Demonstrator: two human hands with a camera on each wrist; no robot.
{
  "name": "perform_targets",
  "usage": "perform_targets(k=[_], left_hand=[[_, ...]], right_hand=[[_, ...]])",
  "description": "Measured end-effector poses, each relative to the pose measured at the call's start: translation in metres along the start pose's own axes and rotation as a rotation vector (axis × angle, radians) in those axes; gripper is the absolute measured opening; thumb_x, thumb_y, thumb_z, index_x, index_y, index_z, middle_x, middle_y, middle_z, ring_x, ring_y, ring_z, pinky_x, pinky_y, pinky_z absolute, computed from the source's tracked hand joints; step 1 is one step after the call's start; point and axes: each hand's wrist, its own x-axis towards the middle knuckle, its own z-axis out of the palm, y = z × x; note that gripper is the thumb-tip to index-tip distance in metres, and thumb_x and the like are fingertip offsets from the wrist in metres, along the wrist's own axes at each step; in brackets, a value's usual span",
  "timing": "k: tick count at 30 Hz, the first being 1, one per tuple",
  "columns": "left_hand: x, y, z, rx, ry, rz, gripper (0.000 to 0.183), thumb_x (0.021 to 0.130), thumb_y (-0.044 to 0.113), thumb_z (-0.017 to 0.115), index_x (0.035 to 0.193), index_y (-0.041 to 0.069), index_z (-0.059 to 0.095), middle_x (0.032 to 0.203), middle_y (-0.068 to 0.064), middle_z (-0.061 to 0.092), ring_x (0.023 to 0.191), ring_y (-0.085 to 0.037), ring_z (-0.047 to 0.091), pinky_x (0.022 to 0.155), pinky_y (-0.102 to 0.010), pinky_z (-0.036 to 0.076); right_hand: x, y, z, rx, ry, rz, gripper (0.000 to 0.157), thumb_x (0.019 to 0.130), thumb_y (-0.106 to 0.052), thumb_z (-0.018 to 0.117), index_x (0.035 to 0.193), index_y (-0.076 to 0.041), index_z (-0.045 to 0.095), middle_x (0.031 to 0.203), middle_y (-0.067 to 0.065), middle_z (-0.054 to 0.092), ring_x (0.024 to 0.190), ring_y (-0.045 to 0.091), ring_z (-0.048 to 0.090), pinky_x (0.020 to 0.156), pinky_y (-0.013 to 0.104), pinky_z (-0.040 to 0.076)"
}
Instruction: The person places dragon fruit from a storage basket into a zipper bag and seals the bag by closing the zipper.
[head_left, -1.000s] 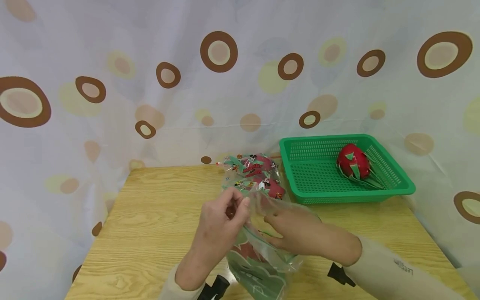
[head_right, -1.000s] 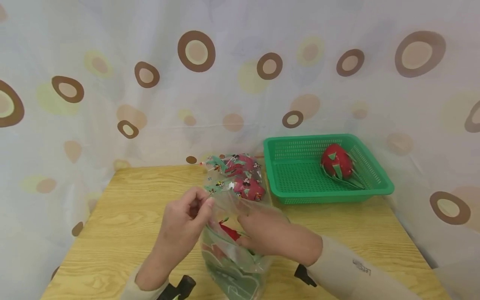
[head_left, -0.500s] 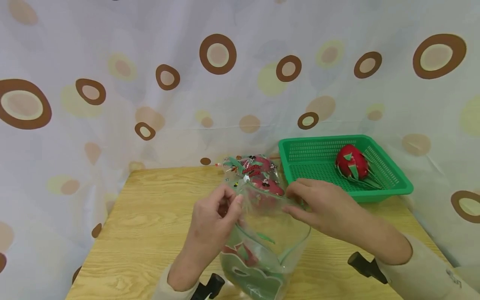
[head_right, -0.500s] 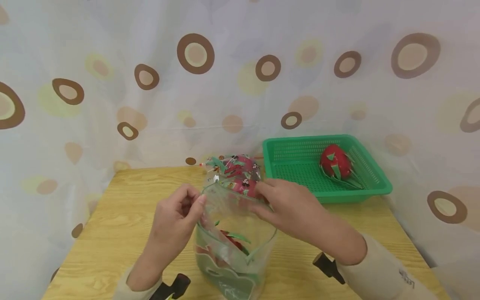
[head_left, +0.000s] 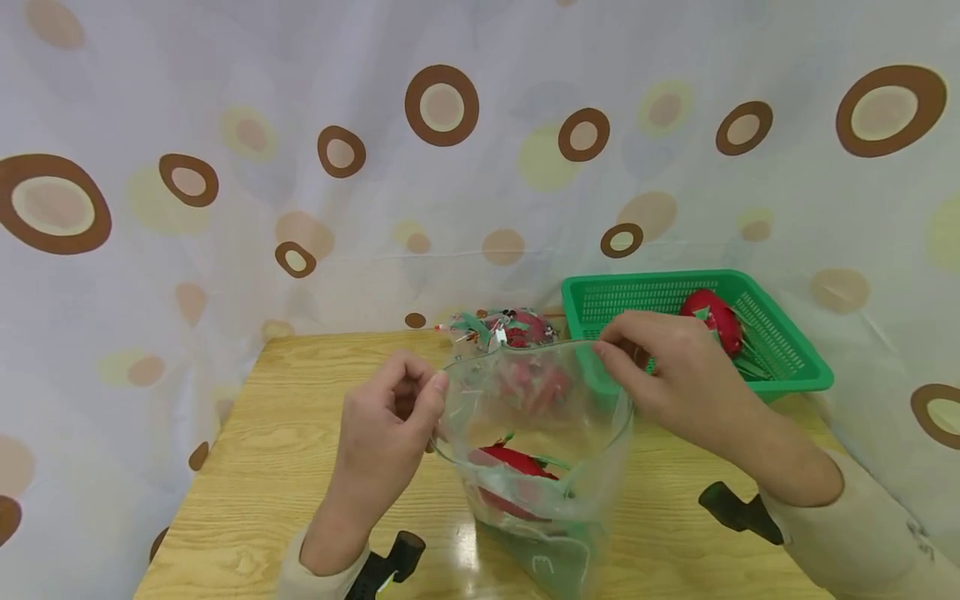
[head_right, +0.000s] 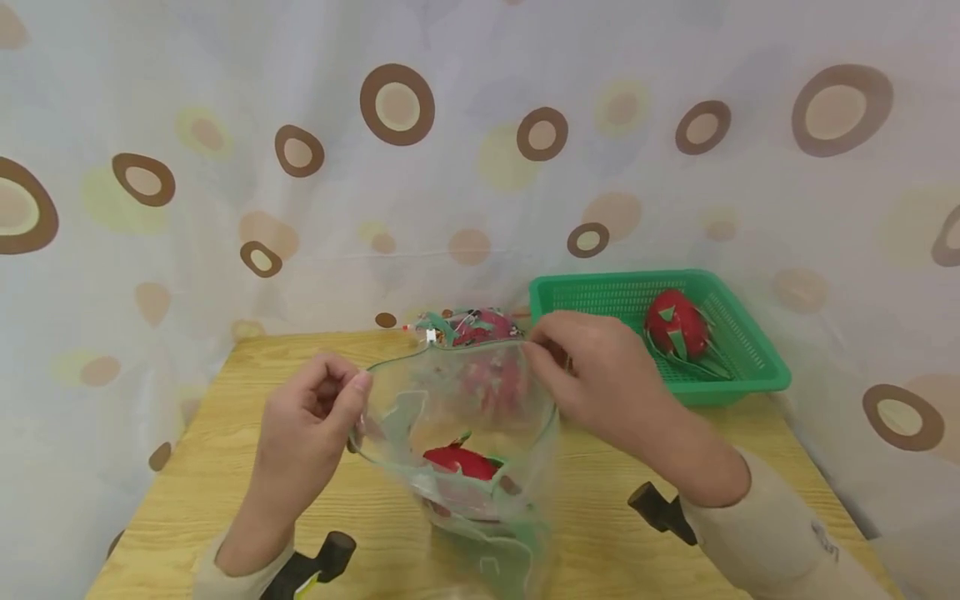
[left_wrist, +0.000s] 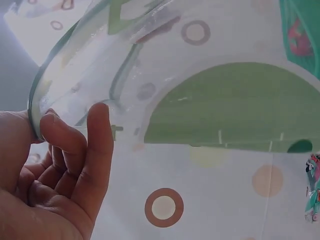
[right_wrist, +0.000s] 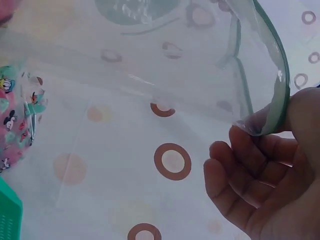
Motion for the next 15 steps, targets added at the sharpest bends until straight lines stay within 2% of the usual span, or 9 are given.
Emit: perform_targets(k=[4, 8, 12, 15], left_hand=[[0.003, 0.0006, -0.0025, 0.013, 0.02, 0.007, 0.016, 0.097, 0.009, 0.061, 0.082, 0.008, 0.055, 0.058, 0.0, 0.055, 0.044, -0.006, 0.052, 0.04, -0.023, 0.047], [0.0065, 0.0017, -0.0017, 0.042, 0.055, 0.025, 0.014, 0.098, 0.012, 0.061, 0.085, 0.007, 0.056, 0.06, 0.001, 0.056, 0.047, -0.007, 0.051, 0.042, -0.023, 0.047], [0.0092, 0.0, -0.0006, 0.063, 0.063, 0.022, 0.013, 0.098, 0.015, 0.062, 0.088, 0.008, 0.058, 0.063, 0.001, 0.058, 0.051, -0.008, 0.054, 0.044, -0.024, 0.048], [0.008, -0.0029, 0.0014, 0.049, 0.024, -0.011, 0.013, 0.097, 0.015, 0.064, 0.088, 0.009, 0.058, 0.064, 0.0, 0.059, 0.051, -0.007, 0.056, 0.045, -0.026, 0.052]], right_hand=[[0.0068, 0.0007, -0.0044, -0.012, 0.1, -0.047, 0.017, 0.08, 0.004, 0.073, 0.08, -0.012, 0.068, 0.071, -0.01, 0.06, 0.061, 0.001, 0.049, 0.056, 0.013, 0.04], [0.0106, 0.0026, -0.0063, -0.049, 0.145, -0.055, 0.014, 0.08, 0.003, 0.073, 0.08, -0.011, 0.069, 0.071, -0.009, 0.062, 0.06, 0.003, 0.052, 0.056, 0.015, 0.04], [0.0109, 0.0057, -0.0053, -0.068, 0.126, -0.032, 0.014, 0.082, 0.002, 0.074, 0.081, -0.011, 0.069, 0.072, -0.008, 0.062, 0.061, 0.002, 0.052, 0.056, 0.014, 0.04], [0.008, 0.0089, -0.0022, -0.058, 0.087, -0.006, 0.014, 0.082, 0.002, 0.074, 0.081, -0.011, 0.068, 0.073, -0.008, 0.061, 0.062, 0.001, 0.051, 0.057, 0.012, 0.041]])
